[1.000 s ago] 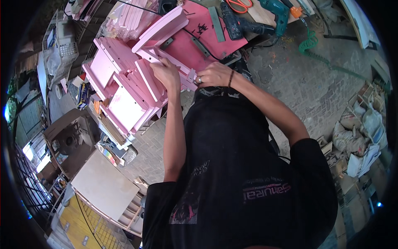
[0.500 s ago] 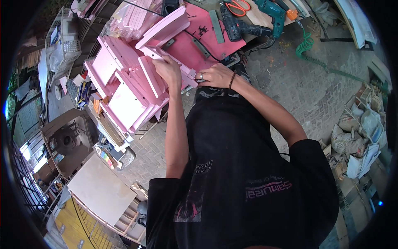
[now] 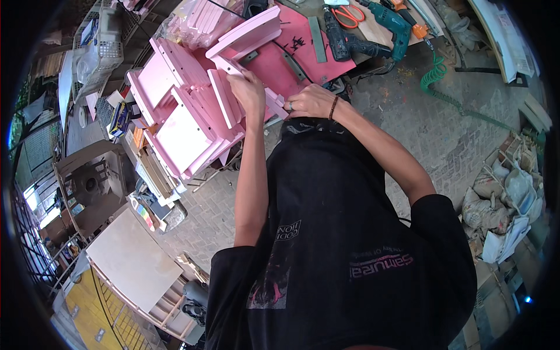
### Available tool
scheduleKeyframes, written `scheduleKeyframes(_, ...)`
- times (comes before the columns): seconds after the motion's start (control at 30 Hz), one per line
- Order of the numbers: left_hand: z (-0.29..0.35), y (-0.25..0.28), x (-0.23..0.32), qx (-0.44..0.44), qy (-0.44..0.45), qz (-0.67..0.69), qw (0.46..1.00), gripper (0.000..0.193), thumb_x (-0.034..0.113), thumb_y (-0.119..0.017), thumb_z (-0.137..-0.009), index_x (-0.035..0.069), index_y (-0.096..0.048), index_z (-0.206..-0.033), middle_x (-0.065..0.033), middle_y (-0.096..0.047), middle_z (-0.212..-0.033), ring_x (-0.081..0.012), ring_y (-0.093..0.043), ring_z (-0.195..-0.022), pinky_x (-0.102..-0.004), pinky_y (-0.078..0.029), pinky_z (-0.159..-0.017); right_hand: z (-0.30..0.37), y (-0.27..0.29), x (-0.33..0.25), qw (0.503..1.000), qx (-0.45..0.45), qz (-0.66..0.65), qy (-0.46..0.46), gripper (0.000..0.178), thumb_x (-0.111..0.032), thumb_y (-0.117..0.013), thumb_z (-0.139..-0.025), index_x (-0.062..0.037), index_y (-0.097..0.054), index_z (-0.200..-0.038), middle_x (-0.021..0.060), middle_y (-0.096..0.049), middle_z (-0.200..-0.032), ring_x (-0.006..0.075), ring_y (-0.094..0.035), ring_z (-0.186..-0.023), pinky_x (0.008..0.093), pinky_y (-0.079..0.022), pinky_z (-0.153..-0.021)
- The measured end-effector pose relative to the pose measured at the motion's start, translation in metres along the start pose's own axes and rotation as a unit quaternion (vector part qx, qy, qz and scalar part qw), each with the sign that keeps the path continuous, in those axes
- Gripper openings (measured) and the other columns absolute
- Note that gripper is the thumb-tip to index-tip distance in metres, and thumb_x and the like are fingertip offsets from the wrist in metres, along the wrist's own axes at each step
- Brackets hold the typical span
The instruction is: The recorder is assembling pink-painted wooden panels, measuring and drilling holes to construct a furniture piece.
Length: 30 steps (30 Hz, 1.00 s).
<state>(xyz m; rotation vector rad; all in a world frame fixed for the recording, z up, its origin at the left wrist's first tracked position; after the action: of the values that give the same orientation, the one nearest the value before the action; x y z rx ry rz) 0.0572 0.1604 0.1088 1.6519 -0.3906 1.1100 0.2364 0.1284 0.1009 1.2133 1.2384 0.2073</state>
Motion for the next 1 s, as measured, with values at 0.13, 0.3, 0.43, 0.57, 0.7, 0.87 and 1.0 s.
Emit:
scheduleKeyframes(0.13,-0.003,0.000,-0.010,0.026,-0.016,-0.028,0.999,0.022,0.011,-0.050,-0.090,-0.009,-0.042,-0.087,-0.0295,-0.054,-0.070,-0.0473,-0.057,-0.067,-0.0518,-0.042,-0.063,0.003,-0.005,-0.020,0.997,0.008,0.004,-0.079,0.037,-0.041,-0.065,-0.081,-0.0100,-0.065,-0.101,0.0098,-0.065,-0.081,0.0326,-0.065,-0.072,0.0442,-0.051,-0.063)
scheduleKeyframes(0.3,-0.003,-0.005,-0.005,0.043,-0.030,-0.024,0.998,0.022,0.010,-0.051,-0.088,-0.010,-0.043,-0.090,-0.0328,-0.054,-0.079,-0.0489,-0.055,-0.074,-0.0534,-0.040,-0.069,0.003,-0.021,-0.049,0.979,0.060,0.078,-0.180,0.041,-0.039,-0.067,-0.079,0.0007,-0.065,-0.091,0.0154,-0.066,-0.073,0.0317,-0.066,-0.061,0.0425,-0.053,-0.055)
scheduleKeyframes(0.43,-0.003,-0.006,-0.008,0.081,-0.055,-0.048,0.994,0.022,0.011,-0.053,-0.088,-0.009,-0.045,-0.087,-0.0305,-0.055,-0.076,-0.0472,-0.057,-0.070,-0.0516,-0.043,-0.066,-0.001,-0.028,-0.054,0.975,0.048,0.097,-0.192,0.039,-0.036,-0.068,-0.078,0.0012,-0.065,-0.087,0.0151,-0.066,-0.071,0.0316,-0.066,-0.061,0.0428,-0.053,-0.055)
scheduleKeyframes(0.57,0.001,-0.007,-0.008,0.119,-0.082,-0.040,0.989,0.022,0.014,-0.056,-0.086,-0.007,-0.049,-0.084,-0.0268,-0.058,-0.066,-0.0446,-0.061,-0.065,-0.0494,-0.047,-0.062,-0.001,-0.029,-0.058,0.976,0.088,0.083,-0.180,0.035,-0.032,-0.071,-0.076,0.0008,-0.064,-0.085,0.0155,-0.066,-0.072,0.0327,-0.066,-0.061,0.0435,-0.053,-0.055)
scheduleKeyframes(0.7,0.008,-0.002,0.008,0.120,0.002,0.020,0.993,0.023,0.016,-0.058,-0.085,-0.007,-0.053,-0.083,-0.0276,-0.059,-0.064,-0.0451,-0.062,-0.066,-0.0499,-0.047,-0.063,0.004,-0.033,-0.056,0.971,0.094,0.090,-0.201,0.032,-0.029,-0.072,-0.074,-0.0001,-0.062,-0.084,0.0155,-0.065,-0.070,0.0327,-0.066,-0.060,0.0436,-0.052,-0.053)
scheduleKeyframes(0.87,0.011,0.010,0.017,0.087,0.063,-0.055,0.993,0.028,0.018,-0.058,-0.086,-0.009,-0.056,-0.079,-0.0312,-0.060,-0.068,-0.0478,-0.061,-0.071,-0.0525,-0.047,-0.064,0.006,-0.040,-0.054,0.972,0.123,0.079,-0.181,0.031,-0.029,-0.073,-0.074,-0.0013,-0.060,-0.080,0.0140,-0.064,-0.066,0.0318,-0.065,-0.055,0.0421,-0.051,-0.047)
scheduleKeyframes(1.0,0.009,0.007,0.021,0.070,0.077,-0.052,0.993,0.029,0.019,-0.058,-0.085,-0.009,-0.055,-0.079,-0.0331,-0.059,-0.071,-0.0506,-0.059,-0.073,-0.0534,-0.047,-0.065,0.006,-0.040,-0.049,0.972,0.148,0.081,-0.165,0.030,-0.028,-0.074,-0.073,-0.0026,-0.060,-0.078,0.0123,-0.063,-0.065,0.0308,-0.064,-0.053,0.0414,-0.050,-0.046)
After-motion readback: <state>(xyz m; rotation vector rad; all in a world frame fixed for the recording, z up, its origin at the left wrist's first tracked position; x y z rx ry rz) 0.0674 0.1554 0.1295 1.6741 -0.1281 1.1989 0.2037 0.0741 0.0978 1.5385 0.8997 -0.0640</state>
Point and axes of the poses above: each hand's wrist, its own z-axis away from the middle knuckle, its own y-axis out of the back of the hand, x = y × z, the point moved 1 cm from there along -z, towards the middle knuckle
